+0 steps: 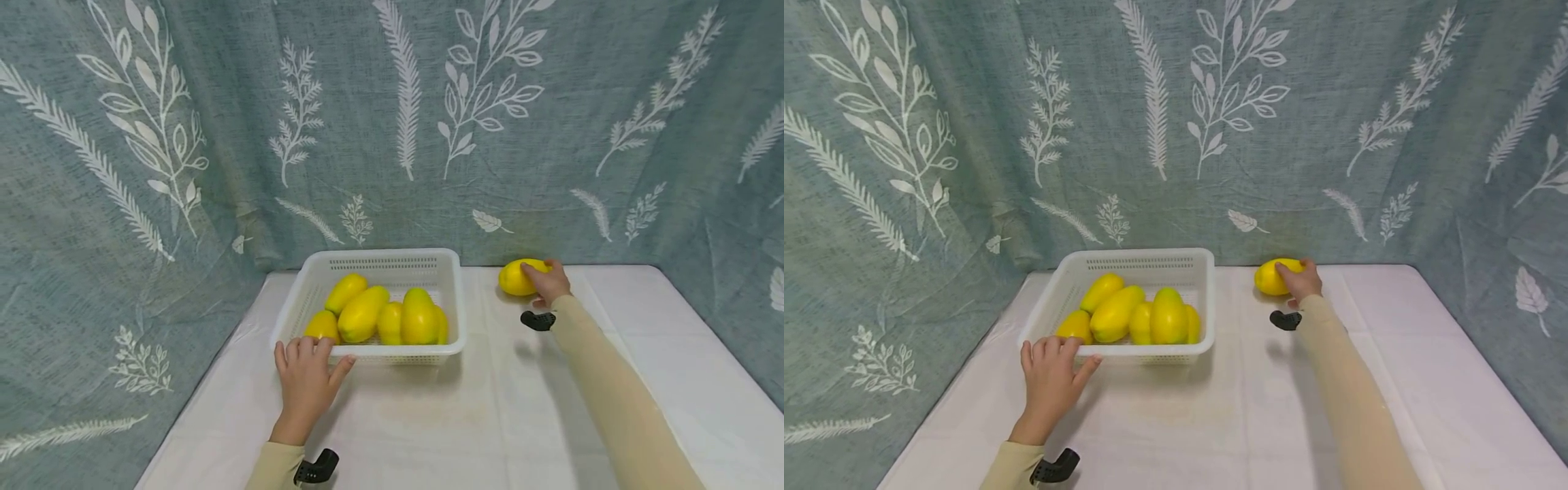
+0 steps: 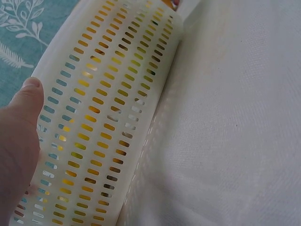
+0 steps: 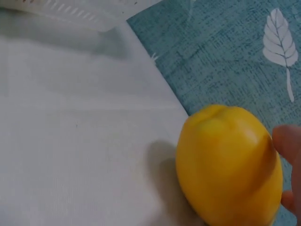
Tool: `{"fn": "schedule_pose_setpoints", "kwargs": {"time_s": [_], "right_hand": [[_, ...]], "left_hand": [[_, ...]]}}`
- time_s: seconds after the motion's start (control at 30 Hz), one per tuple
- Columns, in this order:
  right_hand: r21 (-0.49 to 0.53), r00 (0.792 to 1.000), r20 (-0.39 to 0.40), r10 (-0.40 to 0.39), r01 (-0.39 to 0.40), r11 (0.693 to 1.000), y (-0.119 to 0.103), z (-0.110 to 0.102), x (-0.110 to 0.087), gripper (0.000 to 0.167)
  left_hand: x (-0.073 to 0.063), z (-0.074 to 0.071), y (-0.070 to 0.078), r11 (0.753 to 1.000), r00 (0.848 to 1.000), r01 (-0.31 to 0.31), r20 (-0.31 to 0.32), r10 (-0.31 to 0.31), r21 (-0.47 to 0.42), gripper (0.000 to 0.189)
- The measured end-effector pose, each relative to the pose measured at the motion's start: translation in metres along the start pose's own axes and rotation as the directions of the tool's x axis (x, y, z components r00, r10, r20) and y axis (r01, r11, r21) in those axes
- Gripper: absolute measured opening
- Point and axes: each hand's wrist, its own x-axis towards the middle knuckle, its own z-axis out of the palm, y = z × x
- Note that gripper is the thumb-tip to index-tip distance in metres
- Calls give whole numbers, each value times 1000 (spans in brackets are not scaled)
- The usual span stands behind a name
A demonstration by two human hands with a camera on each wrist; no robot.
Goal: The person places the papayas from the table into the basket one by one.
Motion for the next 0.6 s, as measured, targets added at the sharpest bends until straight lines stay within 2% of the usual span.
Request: {"fn": "schedule_pose_setpoints", "kwargs": {"time_s": [0.2,0.27,0.4,0.6], "right_hand": [[192,1000,-24,4,1,981,-4,8,-5,83],[229,1000,-21,9,-4,974,-5,9,-4,81],[256,1000,1,24,-23,966,-6,11,-2,77],[237,999,17,37,-40,971,-3,11,4,75]], "left_hand": [[1,0,-1,1000,1000,-2,-5,2,8,84],[1,0,-1,1000,1000,-3,-8,3,10,85],[1,0,-1,1000,1000,-4,-6,4,3,84],[0,-2,0,1000,1000,2,6,-2,-1,84]]}}
